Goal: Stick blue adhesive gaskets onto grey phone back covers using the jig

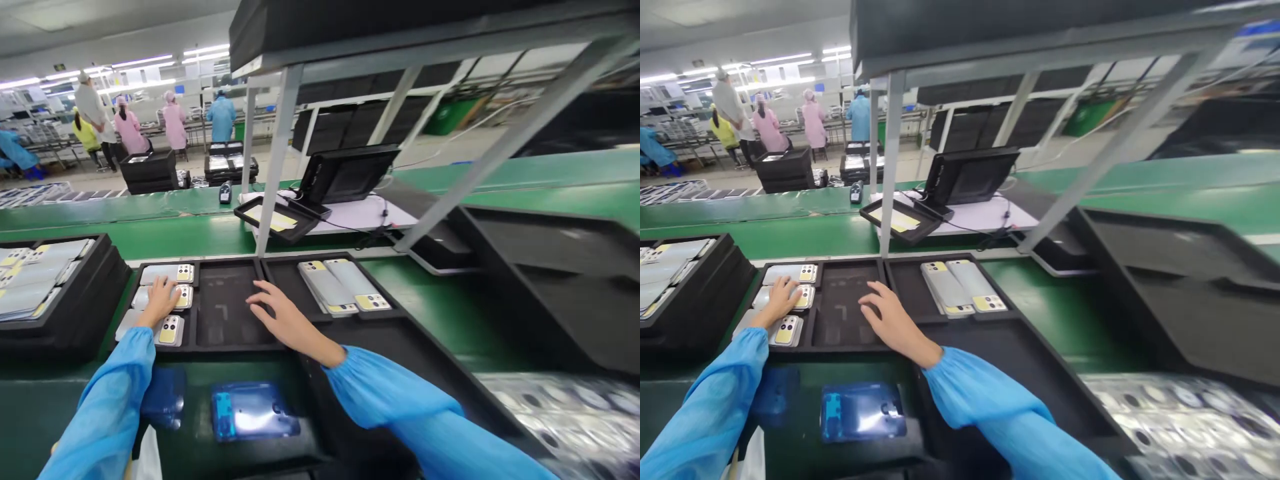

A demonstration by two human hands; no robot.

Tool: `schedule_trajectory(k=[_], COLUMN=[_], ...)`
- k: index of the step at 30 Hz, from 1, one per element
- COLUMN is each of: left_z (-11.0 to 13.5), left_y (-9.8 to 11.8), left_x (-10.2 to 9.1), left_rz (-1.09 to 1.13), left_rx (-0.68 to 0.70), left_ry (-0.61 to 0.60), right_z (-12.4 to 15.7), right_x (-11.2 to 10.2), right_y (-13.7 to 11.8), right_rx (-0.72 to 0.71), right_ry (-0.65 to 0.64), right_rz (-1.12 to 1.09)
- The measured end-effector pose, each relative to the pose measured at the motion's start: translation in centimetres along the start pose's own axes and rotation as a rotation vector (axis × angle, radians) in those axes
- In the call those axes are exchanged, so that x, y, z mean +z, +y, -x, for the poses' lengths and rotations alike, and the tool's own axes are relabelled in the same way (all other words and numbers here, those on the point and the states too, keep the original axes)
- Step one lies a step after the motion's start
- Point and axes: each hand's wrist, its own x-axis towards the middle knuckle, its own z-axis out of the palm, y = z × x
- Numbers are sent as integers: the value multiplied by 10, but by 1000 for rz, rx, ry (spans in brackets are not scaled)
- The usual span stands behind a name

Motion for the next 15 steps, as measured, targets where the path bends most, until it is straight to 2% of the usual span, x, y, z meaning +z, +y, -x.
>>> schedule_trajectory(k=[5,9,12,15], left_z=[-8,-12,-17,-19], left_y=[1,6,11,13], left_x=[-3,-10,-18,-24], left_rz=[0,17,26,36], left_rx=[-57,-56,-77,-142], left_ry=[41,80,116,131], right_z=[94,180,251,319], right_x=[-58,-92,-101,-94], right_y=[-5,-9,-7,-2], right_rx=[101,257,380,471], right_ry=[68,289,457,643], right_rz=[18,82,122,167])
